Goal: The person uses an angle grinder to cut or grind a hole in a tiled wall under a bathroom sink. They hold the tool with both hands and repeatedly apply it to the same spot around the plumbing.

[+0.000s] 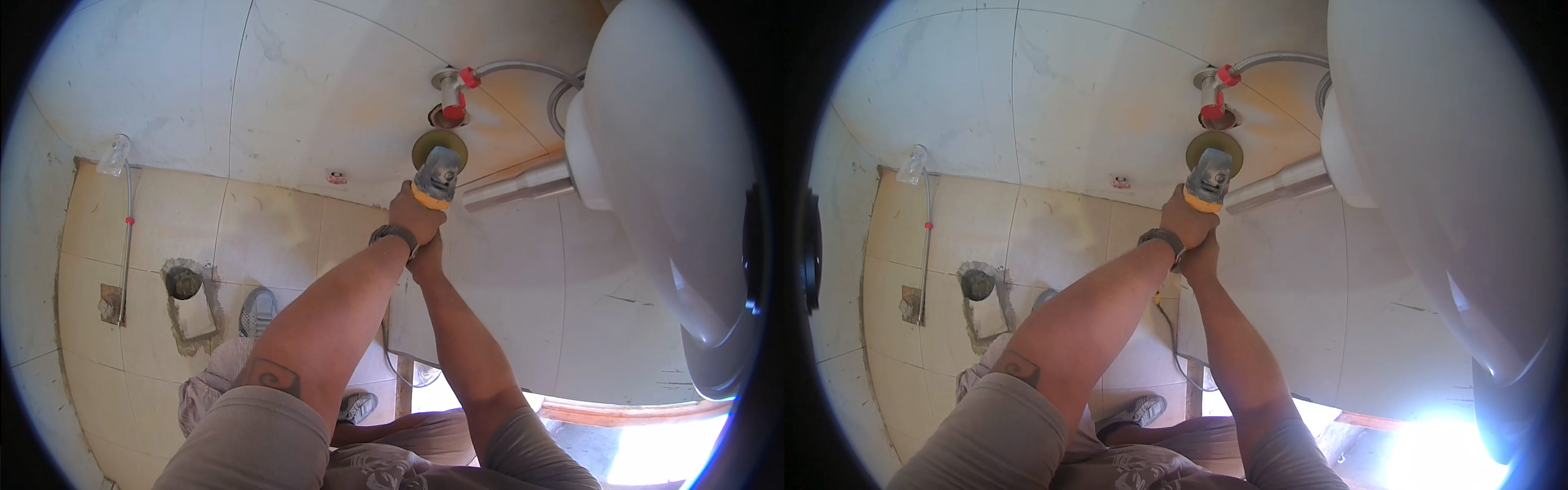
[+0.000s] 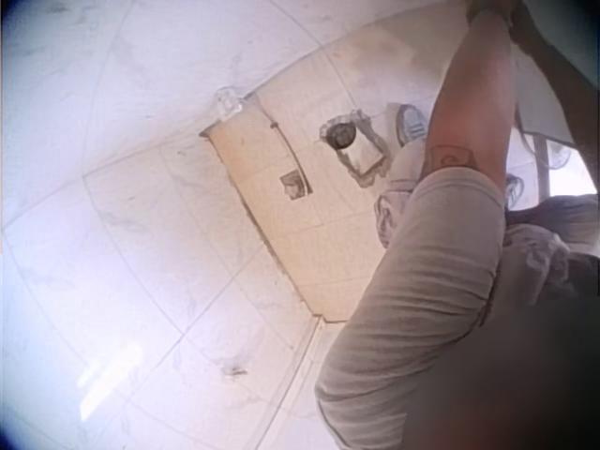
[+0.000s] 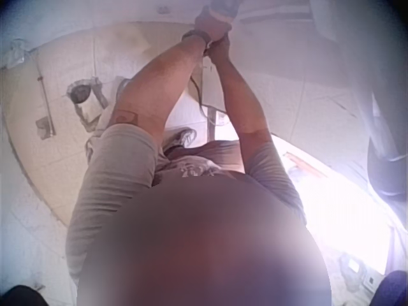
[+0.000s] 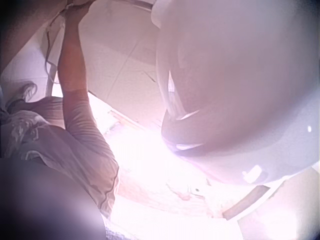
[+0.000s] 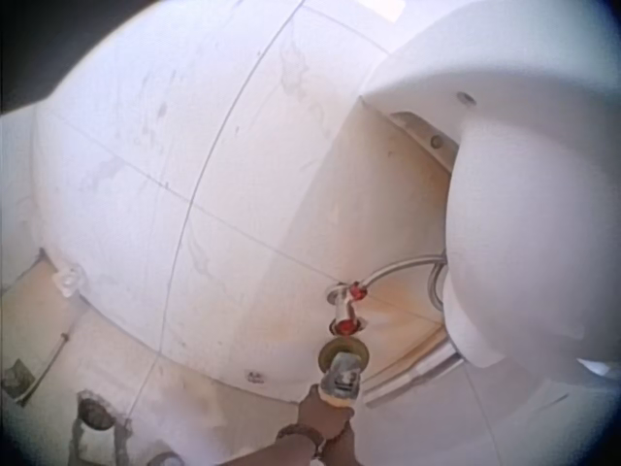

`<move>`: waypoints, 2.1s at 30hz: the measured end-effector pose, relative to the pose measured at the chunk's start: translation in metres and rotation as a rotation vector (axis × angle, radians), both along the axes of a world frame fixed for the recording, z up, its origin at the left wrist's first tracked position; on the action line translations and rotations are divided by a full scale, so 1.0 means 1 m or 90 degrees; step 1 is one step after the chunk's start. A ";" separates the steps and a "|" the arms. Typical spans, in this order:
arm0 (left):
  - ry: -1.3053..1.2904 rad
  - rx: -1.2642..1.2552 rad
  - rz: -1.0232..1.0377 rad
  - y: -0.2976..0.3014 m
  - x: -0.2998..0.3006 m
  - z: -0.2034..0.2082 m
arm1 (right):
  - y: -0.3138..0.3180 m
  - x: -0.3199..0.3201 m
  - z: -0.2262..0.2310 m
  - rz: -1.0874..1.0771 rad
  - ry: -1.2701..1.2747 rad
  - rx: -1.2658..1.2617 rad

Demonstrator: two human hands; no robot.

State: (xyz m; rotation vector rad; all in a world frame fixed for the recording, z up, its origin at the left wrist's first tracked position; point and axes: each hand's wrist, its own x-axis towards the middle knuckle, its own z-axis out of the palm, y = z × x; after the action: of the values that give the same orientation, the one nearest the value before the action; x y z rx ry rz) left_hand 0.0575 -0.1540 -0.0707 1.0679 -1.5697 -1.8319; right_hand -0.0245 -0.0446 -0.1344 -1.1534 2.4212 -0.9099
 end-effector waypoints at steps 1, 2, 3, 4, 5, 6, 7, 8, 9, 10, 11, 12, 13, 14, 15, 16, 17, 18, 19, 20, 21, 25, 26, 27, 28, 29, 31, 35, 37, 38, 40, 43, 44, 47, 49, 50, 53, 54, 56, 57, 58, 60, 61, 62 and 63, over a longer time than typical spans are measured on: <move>0.006 0.002 0.005 0.001 0.000 0.000 | 0.003 0.001 0.000 0.012 0.060 0.038; 0.017 -0.009 0.009 0.001 -0.001 -0.001 | 0.001 0.000 -0.002 0.012 0.020 -0.003; 0.026 -0.018 0.012 0.002 -0.001 -0.001 | 0.000 0.000 -0.002 0.012 -0.020 -0.043; 0.030 -0.025 0.016 0.002 -0.001 -0.001 | 0.000 -0.001 -0.002 0.001 -0.062 -0.064; 0.031 -0.024 0.023 0.002 -0.001 0.000 | -0.002 -0.003 -0.002 0.013 -0.055 -0.069; 0.030 -0.023 0.030 0.001 -0.002 0.001 | -0.002 -0.005 0.000 0.014 -0.048 -0.055; 0.027 -0.018 0.036 0.000 -0.003 0.002 | -0.003 -0.007 0.002 0.006 -0.038 -0.036; 0.022 -0.012 0.033 0.000 -0.003 0.002 | -0.005 -0.008 0.003 0.021 -0.033 -0.039; 0.017 -0.005 0.027 -0.001 -0.003 0.002 | -0.005 -0.008 0.004 0.027 -0.025 -0.040; 0.009 0.002 0.025 -0.002 -0.003 0.002 | -0.006 -0.008 0.004 0.032 -0.017 -0.041; 0.005 0.000 0.018 -0.002 -0.003 0.002 | -0.006 -0.006 0.005 0.029 0.020 -0.041; 0.000 -0.002 0.015 -0.002 -0.003 0.001 | -0.007 -0.005 0.005 0.026 0.057 -0.040; -0.010 -0.003 0.013 -0.002 -0.003 0.001 | -0.007 -0.003 0.005 0.023 0.092 -0.039; -0.007 -0.005 0.014 -0.002 -0.003 0.000 | -0.006 -0.001 0.005 0.017 0.059 -0.021; -0.005 -0.008 0.016 -0.002 -0.003 -0.001 | -0.006 0.000 0.005 0.011 0.025 -0.004; -0.003 -0.011 0.020 -0.001 -0.003 -0.002 | -0.005 0.001 0.005 0.004 -0.007 0.013; 0.000 -0.019 0.021 -0.001 -0.003 -0.002 | -0.005 0.001 0.005 0.008 -0.005 0.000; 0.004 -0.028 0.025 -0.001 -0.003 -0.003 | -0.005 0.001 0.004 0.011 -0.002 -0.014; 0.006 -0.032 0.026 -0.001 -0.003 -0.002 | -0.005 0.000 0.004 0.017 0.000 -0.019; 0.006 -0.033 0.025 -0.001 -0.004 -0.002 | -0.004 -0.002 0.003 0.023 0.003 -0.024; 0.004 -0.030 0.022 -0.002 -0.004 -0.001 | -0.005 -0.004 0.003 0.031 0.006 -0.020; -0.022 -0.024 0.002 -0.004 -0.006 0.000 | -0.006 -0.009 -0.002 0.011 -0.018 -0.020; -0.016 -0.025 -0.002 -0.003 -0.006 0.000 | -0.005 -0.009 -0.003 0.014 -0.046 -0.045; -0.012 -0.026 -0.004 -0.002 -0.006 0.001 | -0.004 -0.008 -0.004 0.009 -0.068 -0.063; -0.010 -0.026 -0.007 -0.002 -0.006 0.000 | -0.003 -0.007 -0.004 0.001 -0.083 -0.066; -0.001 -0.025 0.002 -0.001 -0.006 0.000 | -0.003 -0.006 -0.005 0.020 -0.040 -0.067; 0.015 -0.018 0.018 -0.001 -0.007 -0.002 | -0.002 -0.006 -0.004 0.044 0.070 -0.030; -0.013 -0.025 -0.003 -0.004 -0.009 -0.003 | -0.005 -0.007 -0.003 0.019 -0.049 -0.072; -0.039 -0.047 -0.020 -0.005 -0.009 -0.002 | -0.005 -0.006 -0.003 0.001 -0.055 -0.061; -0.033 -0.044 -0.022 -0.005 -0.009 -0.002 | -0.006 -0.005 -0.003 0.006 -0.059 -0.068; -0.026 -0.034 -0.028 -0.003 -0.008 -0.002 | -0.004 -0.002 -0.002 0.006 -0.014 -0.047; -0.008 -0.018 -0.004 -0.001 -0.011 -0.002 | -0.005 -0.003 0.004 0.000 -0.105 -0.097; -0.009 -0.017 0.001 -0.001 -0.011 -0.002 | -0.005 -0.004 0.007 -0.001 -0.104 -0.088; -0.016 -0.024 0.006 0.000 -0.013 -0.003 | -0.004 -0.007 0.010 0.003 -0.029 -0.017; -0.037 -0.049 -0.003 -0.002 -0.013 -0.003 | -0.004 -0.006 0.008 0.002 -0.051 -0.044; -0.028 -0.045 -0.002 -0.002 -0.012 -0.002 | -0.004 -0.005 0.006 -0.004 -0.026 -0.044; 0.000 -0.014 -0.008 0.001 -0.007 -0.001 | -0.002 -0.002 0.004 0.000 0.012 -0.046; 0.005 0.004 -0.014 0.000 -0.007 0.000 | -0.003 -0.003 0.005 -0.005 -0.027 -0.053; 0.013 0.017 -0.012 -0.001 -0.007 0.000 | -0.004 -0.004 0.010 -0.010 -0.074 -0.055; 0.015 0.014 -0.003 -0.001 -0.008 0.000 | -0.005 -0.005 0.012 -0.010 -0.081 -0.049; 0.015 0.012 0.005 -0.002 -0.009 0.000 | -0.005 -0.004 0.015 -0.008 -0.072 -0.031; -0.002 0.002 -0.007 -0.003 -0.011 -0.002 | -0.005 -0.002 0.017 -0.014 -0.030 0.005; -0.012 0.006 -0.021 -0.003 -0.012 -0.003 | -0.003 0.000 0.018 0.007 0.022 0.006; -0.004 -0.001 -0.014 -0.002 -0.012 -0.004 | -0.004 0.003 0.016 -0.010 -0.001 -0.004; 0.003 0.001 -0.014 -0.001 -0.011 -0.005 | -0.005 0.006 0.014 -0.004 -0.003 -0.037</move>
State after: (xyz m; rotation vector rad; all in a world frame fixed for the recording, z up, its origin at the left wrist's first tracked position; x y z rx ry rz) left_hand 0.0466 -0.1549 -0.0752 1.0504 -1.5842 -1.8485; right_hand -0.0189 -0.0496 -0.1205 -1.1620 2.4109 -0.9896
